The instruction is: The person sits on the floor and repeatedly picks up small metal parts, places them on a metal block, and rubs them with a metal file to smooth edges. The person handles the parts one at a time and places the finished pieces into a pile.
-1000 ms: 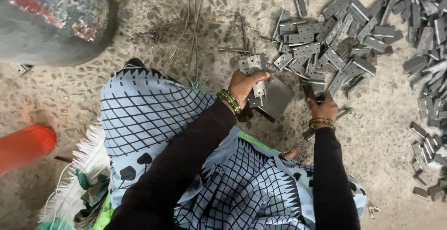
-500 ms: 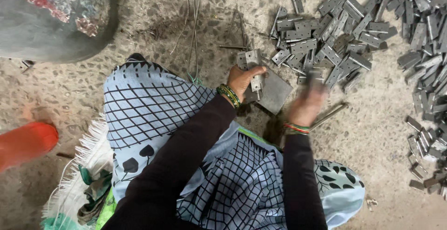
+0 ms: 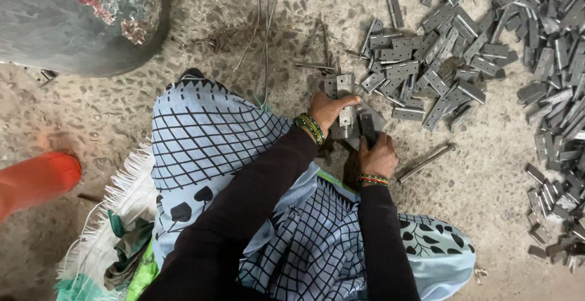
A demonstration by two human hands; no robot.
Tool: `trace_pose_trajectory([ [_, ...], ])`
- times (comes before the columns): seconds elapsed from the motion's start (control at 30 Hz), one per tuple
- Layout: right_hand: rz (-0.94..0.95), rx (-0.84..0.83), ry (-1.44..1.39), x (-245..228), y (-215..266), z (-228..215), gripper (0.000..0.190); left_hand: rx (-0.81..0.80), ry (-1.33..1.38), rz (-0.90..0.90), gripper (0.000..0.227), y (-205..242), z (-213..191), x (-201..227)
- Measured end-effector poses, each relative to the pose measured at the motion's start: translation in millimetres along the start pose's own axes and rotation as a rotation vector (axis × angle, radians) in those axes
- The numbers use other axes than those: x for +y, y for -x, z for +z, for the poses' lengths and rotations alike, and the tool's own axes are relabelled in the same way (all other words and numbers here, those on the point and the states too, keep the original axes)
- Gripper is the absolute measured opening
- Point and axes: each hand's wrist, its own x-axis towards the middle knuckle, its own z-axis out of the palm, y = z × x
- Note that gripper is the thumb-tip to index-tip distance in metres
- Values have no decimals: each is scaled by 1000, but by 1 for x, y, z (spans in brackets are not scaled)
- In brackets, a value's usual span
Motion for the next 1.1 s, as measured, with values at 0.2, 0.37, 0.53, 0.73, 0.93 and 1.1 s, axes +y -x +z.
trace_pose_trajectory([
  [0.2, 71, -51, 150, 18, -23, -1, 45, 7, -20, 26, 75, -2, 0, -3],
  [0.37, 137, -16, 41, 11, -45, -18, 42, -35, 5, 25, 79, -1, 2, -5],
  [0.53, 151, -29, -434, -15, -55, -63, 40, -36, 9, 5, 99, 5, -1, -3],
  [0.73, -68, -306, -774, -28, -74, -104, 50, -271, 197, -95, 97, 18, -1, 12],
  [0.93, 117, -446, -725, -42, -60, -107, 52, -235, 93, 0, 63, 27, 3, 26],
  [1.1, 73, -343, -867, -64, -37, -108, 59, -227, 71, 146, 46, 20, 7, 17],
])
